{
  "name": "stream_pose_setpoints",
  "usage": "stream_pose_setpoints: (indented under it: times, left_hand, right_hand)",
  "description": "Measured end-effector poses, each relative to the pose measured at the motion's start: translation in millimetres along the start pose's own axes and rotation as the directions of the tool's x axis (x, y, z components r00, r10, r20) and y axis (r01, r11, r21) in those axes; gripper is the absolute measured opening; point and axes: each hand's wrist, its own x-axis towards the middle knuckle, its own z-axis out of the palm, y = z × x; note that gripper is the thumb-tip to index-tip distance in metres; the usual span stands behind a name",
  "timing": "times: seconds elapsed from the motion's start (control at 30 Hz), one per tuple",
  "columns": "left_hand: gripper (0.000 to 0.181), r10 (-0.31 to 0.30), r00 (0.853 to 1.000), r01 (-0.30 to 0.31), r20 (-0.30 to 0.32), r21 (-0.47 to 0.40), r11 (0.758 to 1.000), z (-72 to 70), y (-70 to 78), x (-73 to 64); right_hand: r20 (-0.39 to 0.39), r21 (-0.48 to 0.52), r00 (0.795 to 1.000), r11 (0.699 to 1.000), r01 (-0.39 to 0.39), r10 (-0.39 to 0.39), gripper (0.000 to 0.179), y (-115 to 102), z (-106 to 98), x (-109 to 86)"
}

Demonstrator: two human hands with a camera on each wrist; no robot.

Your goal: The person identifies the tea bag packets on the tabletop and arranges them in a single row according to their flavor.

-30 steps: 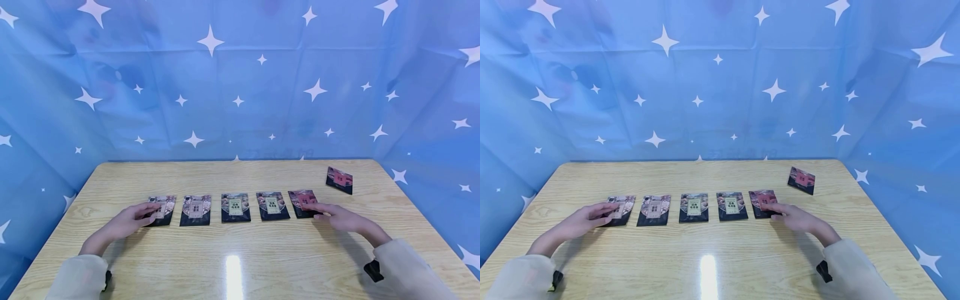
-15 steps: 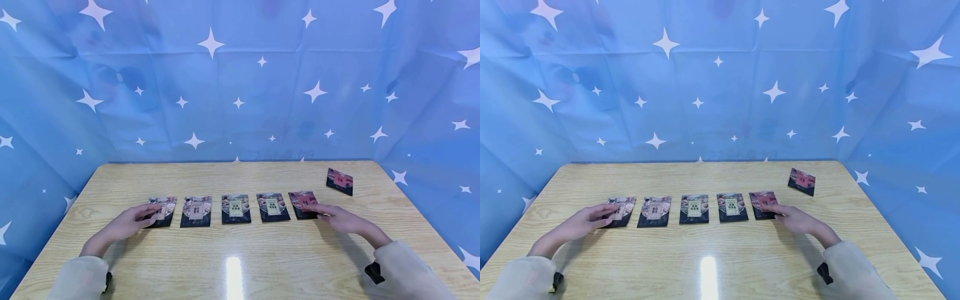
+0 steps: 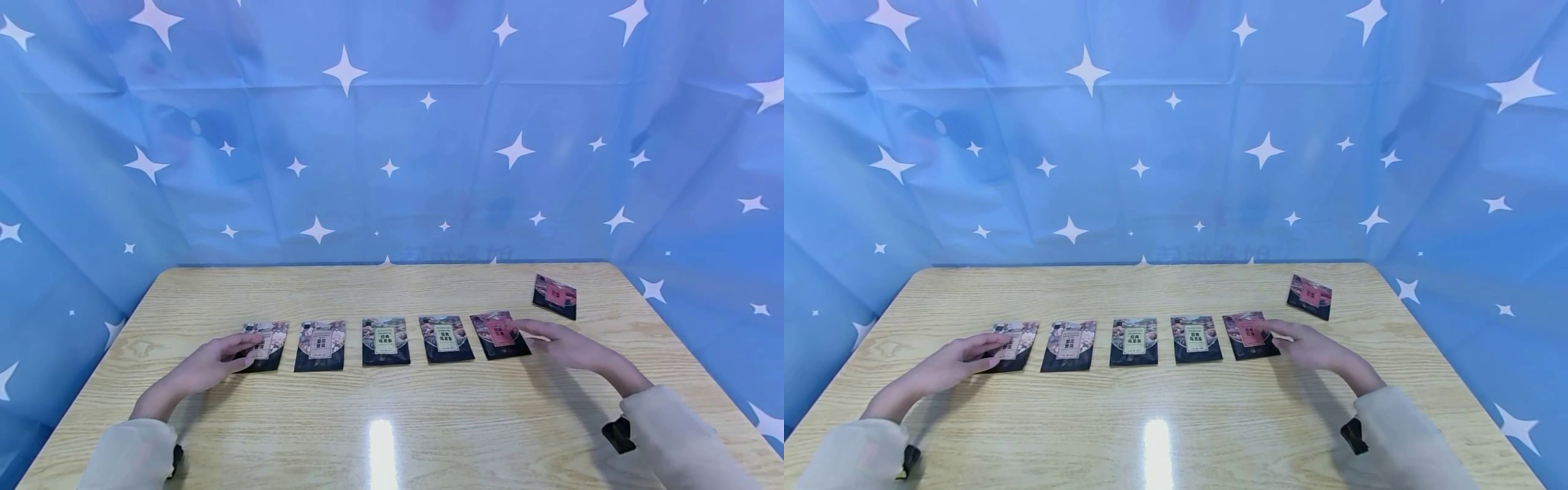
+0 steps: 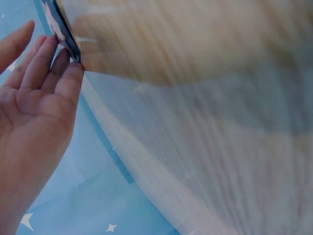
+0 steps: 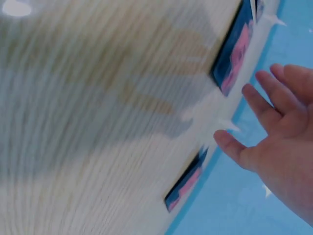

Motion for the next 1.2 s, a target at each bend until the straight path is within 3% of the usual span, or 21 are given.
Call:
stream_pose_setpoints:
  times: [0.3,0.53,0.67,0.83,1.2]
  left_hand:
    - [0.044,0.0,1.0,0.0,-0.01,0.02,1.0,0.7,1.4,-0.6]
    - [0.044,-0.008,1.0,0.008,-0.007,0.012,1.0,0.8,2.0,0.0]
    - [0.044,-0.013,1.0,0.013,-0.005,0.007,1.0,0.5,1.6,0.4]
    - [0.044,-0.016,1.0,0.016,-0.003,-0.001,1.0,0.1,1.8,-0.1]
    - [0.044,-0.031,0.999,0.031,-0.014,0.029,0.999,0.6,3.6,-0.2]
  right_hand:
    - [-0.128,0.011,0.991,1.0,-0.022,0.023,0.043,18.6,-18.4,-2.3]
    - [-0.203,-0.001,0.975,0.996,-0.089,0.087,0.043,40.6,-30.7,1.5]
    - [-0.216,0.008,0.968,0.992,-0.129,0.128,0.045,50.2,-36.1,5.1]
    - [-0.23,0.016,0.966,0.993,-0.117,0.118,0.043,57.9,-39.8,11.8]
    - [-0.191,0.088,0.969,0.986,-0.142,0.157,0.048,65.0,-42.9,24.4]
